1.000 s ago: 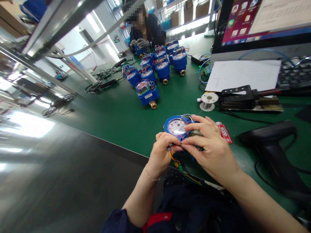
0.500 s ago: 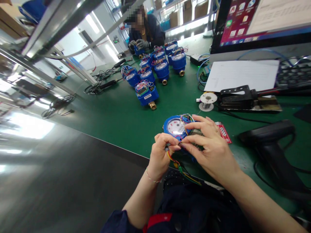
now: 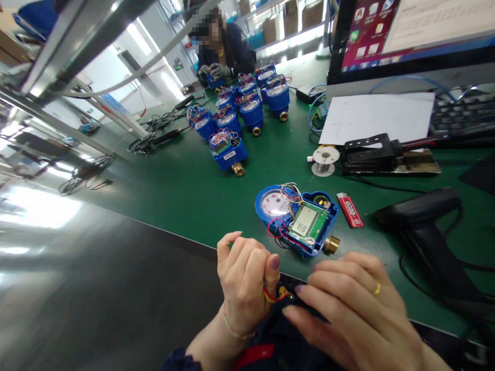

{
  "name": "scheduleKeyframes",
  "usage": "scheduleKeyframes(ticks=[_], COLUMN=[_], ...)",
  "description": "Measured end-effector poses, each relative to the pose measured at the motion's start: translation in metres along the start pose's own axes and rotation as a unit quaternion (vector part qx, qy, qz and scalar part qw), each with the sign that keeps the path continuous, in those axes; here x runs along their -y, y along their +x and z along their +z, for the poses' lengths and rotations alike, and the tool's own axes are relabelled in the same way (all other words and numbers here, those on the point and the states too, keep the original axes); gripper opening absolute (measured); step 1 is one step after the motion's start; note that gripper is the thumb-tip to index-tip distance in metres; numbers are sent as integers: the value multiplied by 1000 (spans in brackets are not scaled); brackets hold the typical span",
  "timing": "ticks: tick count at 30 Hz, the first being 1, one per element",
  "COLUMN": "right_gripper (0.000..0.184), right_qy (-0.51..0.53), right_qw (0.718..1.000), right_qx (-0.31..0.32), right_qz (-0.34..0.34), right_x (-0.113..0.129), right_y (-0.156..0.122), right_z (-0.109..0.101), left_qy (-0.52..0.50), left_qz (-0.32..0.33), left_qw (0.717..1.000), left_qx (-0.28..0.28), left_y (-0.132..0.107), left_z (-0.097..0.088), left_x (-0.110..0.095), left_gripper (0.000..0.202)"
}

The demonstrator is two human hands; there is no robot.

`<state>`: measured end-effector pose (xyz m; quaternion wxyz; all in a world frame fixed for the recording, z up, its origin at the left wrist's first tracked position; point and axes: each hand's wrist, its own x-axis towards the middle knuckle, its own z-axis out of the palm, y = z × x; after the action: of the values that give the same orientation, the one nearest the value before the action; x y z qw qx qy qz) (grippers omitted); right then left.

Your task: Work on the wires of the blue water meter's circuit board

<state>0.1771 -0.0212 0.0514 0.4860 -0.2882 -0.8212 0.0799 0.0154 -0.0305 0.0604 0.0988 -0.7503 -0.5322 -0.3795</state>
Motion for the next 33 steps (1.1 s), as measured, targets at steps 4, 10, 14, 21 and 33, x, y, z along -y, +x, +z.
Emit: scheduleKeyframes(ticks=[4, 10, 14, 21, 33], right_gripper=[18, 20, 21, 23, 25], right_qy=[86, 161, 169, 204, 128], right_qw=[994, 981, 980, 973, 983], right_qx=[50, 61, 50, 61, 64], right_qz=[38, 87, 96, 92, 117], right_x=[14, 15, 18, 18, 11], right_y=[-4, -1, 1, -5, -10], right_z=[14, 9, 4, 14, 12], left_qy=[4, -23, -35, -129, -215], left_qz=[0, 98, 165, 133, 150], left_qw=[1000, 993, 985, 982, 964], left_qx=[-12, -69, -35, -25, -41], left_y=[4, -2, -12, -16, 1], left_z=[2, 6, -3, 1, 25], left_x=[-9, 0, 3, 3, 17], left_gripper=[27, 10, 12, 15, 15])
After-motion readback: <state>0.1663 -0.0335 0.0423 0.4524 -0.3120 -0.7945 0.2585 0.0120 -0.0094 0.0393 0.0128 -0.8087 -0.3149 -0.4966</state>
